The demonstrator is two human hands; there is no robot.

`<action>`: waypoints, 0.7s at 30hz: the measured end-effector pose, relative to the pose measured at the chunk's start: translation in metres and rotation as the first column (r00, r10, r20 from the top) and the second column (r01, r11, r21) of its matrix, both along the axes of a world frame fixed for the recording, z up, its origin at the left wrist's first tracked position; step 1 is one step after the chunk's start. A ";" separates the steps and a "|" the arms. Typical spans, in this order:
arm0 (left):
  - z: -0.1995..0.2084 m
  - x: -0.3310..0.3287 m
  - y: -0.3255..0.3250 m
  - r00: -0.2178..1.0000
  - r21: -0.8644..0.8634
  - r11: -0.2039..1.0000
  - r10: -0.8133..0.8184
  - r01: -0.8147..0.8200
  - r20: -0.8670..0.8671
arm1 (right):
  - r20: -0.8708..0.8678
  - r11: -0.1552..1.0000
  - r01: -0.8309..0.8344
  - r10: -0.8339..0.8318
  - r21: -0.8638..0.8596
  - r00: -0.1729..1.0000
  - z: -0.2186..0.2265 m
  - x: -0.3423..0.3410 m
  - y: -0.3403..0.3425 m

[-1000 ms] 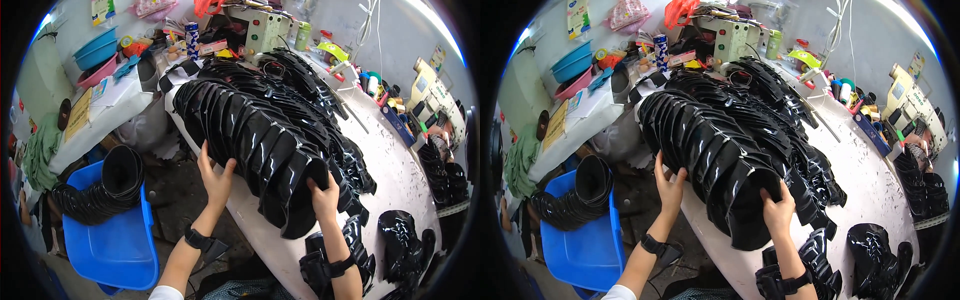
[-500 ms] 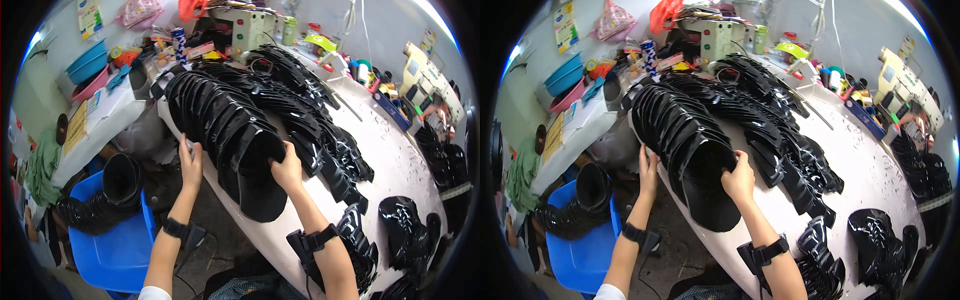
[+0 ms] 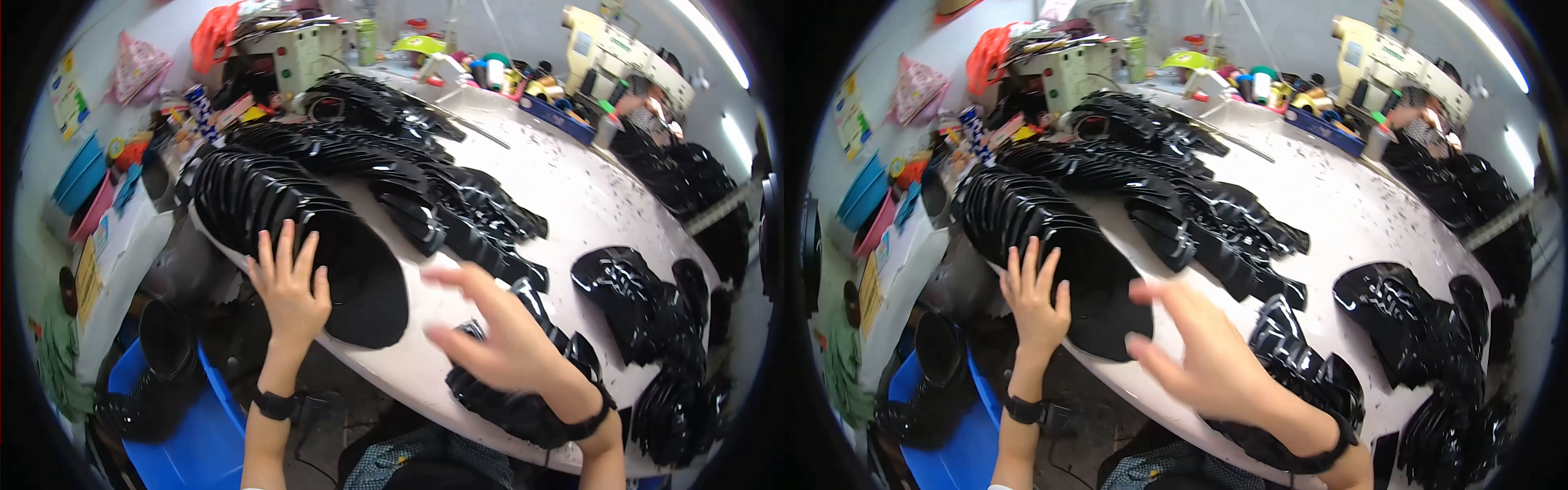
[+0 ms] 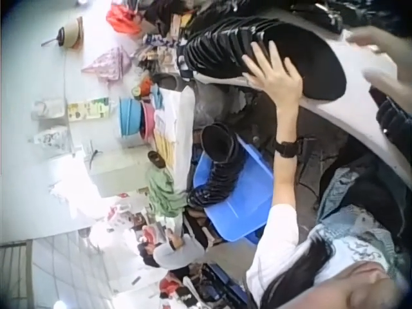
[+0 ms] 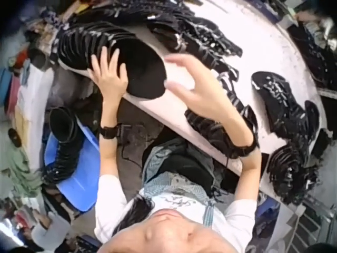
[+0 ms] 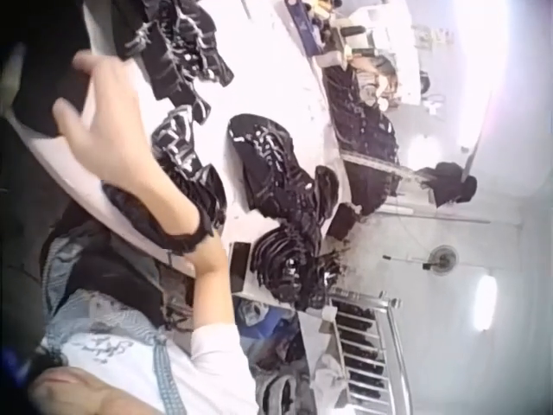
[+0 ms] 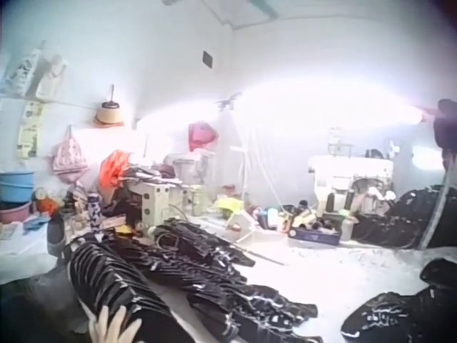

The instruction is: The recorder is assembling and organizing black patent leather shoe components at a workstation.

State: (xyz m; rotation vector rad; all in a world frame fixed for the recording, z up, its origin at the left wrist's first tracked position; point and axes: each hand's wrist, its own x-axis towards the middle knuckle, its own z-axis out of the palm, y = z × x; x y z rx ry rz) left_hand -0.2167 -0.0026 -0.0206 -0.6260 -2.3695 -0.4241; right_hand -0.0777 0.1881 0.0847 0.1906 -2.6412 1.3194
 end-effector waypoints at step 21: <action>0.025 0.097 0.021 0.915 -0.251 0.903 -0.387 0.349 -0.118 | -0.091 -0.083 0.791 -0.995 0.606 -0.035 -0.148 0.377 0.105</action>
